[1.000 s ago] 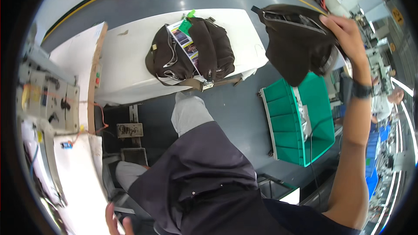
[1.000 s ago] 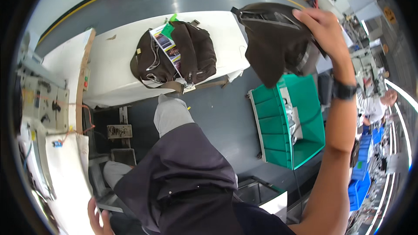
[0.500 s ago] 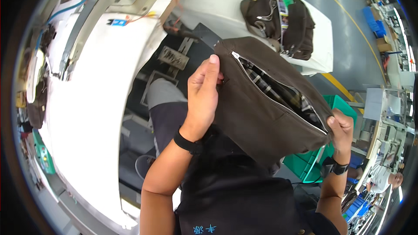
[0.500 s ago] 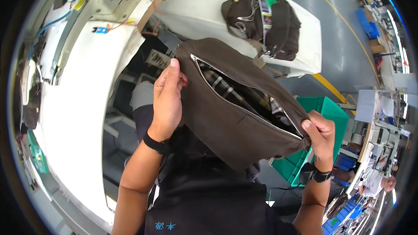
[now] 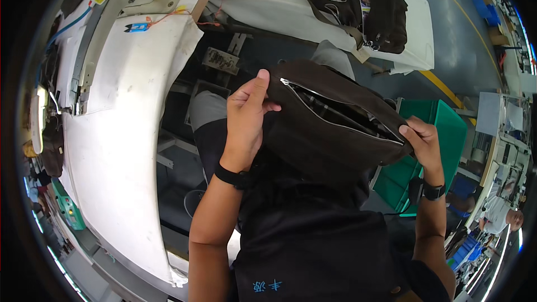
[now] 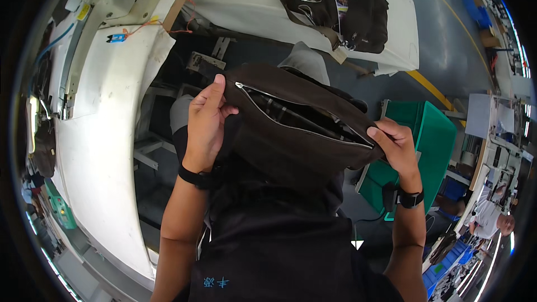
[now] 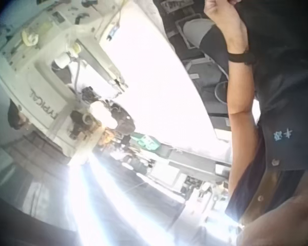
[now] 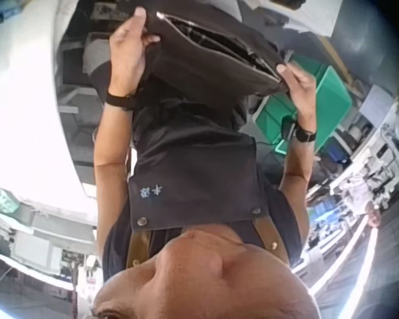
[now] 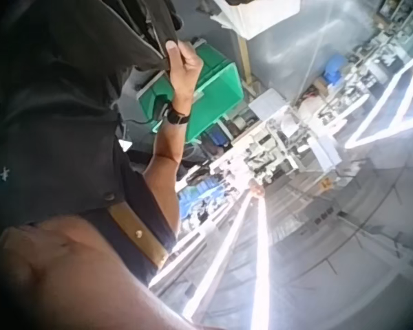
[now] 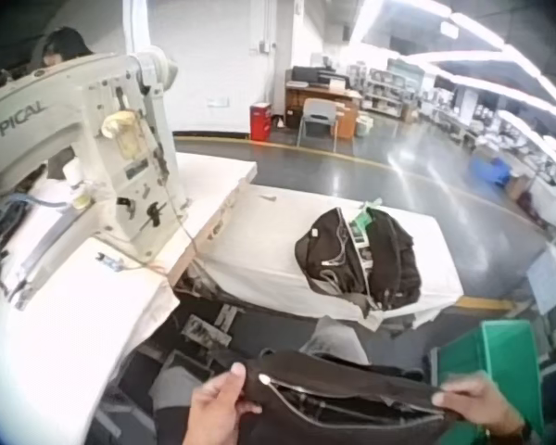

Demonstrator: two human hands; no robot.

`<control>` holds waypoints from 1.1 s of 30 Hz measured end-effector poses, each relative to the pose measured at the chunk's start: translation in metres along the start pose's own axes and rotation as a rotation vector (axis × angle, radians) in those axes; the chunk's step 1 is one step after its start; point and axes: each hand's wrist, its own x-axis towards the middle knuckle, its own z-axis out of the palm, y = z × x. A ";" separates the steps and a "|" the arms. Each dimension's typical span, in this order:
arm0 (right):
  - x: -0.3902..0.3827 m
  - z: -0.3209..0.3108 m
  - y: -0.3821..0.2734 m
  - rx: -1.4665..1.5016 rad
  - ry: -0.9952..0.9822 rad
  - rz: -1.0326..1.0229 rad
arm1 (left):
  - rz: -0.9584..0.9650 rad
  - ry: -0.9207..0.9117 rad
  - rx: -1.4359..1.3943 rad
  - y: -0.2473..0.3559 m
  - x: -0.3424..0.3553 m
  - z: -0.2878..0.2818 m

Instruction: Sewing and inspecting a leather bag using a sewing machine in a workshop.

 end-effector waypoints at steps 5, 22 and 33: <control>0.005 0.001 -0.004 0.024 -0.015 0.062 | -0.198 0.036 -0.141 0.004 0.004 0.001; 0.012 -0.009 0.013 0.070 -0.059 0.080 | -0.050 -0.027 -0.016 -0.004 0.004 0.004; 0.010 -0.006 0.009 -0.003 -0.027 0.076 | -0.022 -0.006 0.006 -0.002 -0.005 0.010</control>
